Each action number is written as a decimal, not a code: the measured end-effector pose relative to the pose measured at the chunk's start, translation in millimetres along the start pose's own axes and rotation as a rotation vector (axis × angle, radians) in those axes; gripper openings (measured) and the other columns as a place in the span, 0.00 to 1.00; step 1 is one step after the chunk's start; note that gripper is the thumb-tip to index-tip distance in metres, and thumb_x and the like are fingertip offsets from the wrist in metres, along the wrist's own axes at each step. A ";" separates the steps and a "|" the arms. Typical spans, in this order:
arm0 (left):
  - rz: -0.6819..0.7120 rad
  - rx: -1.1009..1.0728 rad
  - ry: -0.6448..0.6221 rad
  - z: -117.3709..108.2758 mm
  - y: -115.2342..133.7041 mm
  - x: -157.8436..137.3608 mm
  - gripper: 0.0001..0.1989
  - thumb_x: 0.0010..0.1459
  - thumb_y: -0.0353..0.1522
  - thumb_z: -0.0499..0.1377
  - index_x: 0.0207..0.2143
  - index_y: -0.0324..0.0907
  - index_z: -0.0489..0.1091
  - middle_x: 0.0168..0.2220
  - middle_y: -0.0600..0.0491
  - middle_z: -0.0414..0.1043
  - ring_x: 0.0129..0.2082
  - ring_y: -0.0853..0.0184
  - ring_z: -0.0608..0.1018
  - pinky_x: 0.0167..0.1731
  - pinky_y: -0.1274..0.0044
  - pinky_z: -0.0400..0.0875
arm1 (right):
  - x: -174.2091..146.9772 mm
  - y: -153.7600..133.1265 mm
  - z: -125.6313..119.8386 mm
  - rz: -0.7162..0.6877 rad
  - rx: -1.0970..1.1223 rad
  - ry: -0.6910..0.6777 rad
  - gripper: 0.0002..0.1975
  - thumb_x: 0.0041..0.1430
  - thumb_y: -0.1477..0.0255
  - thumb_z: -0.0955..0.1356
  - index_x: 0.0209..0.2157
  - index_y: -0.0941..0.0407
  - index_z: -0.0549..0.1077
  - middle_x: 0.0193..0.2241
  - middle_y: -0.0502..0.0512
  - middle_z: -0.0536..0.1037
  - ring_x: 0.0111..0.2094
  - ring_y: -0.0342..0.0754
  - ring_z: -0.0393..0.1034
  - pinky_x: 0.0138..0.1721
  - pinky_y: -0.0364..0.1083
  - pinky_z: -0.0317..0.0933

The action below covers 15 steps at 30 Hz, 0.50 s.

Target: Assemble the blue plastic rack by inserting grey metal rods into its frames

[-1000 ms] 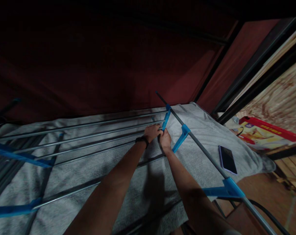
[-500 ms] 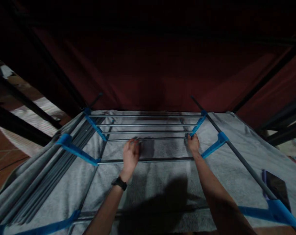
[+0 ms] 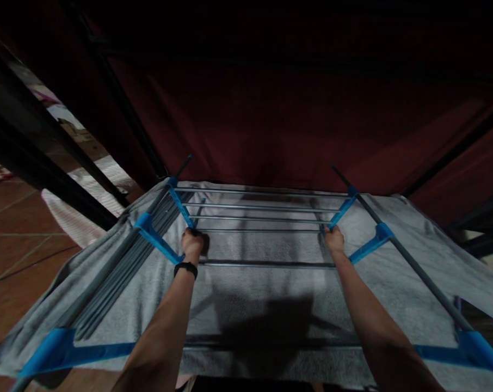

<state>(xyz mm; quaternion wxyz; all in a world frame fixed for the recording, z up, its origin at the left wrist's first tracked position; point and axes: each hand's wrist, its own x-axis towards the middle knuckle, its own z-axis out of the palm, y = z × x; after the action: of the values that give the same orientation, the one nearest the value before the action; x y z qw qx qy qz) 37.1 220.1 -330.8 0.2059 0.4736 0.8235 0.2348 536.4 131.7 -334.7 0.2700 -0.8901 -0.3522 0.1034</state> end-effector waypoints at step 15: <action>-0.030 0.014 0.076 8.5 -2.2 -11.1 0.34 0.52 0.31 0.58 0.63 0.45 0.59 0.54 0.40 0.68 0.54 0.46 0.70 0.51 0.59 0.67 | -7.1 -2.2 1.8 0.092 0.021 0.047 0.17 0.64 0.70 0.60 0.50 0.61 0.70 0.40 0.67 0.78 0.44 0.54 0.73 0.44 0.48 0.63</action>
<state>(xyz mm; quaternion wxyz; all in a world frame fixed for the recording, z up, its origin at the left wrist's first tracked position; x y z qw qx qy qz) 45.5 211.0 -337.6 0.1747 0.4532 0.8395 0.2437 529.3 128.9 -335.0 0.2824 -0.9047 -0.3034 0.0984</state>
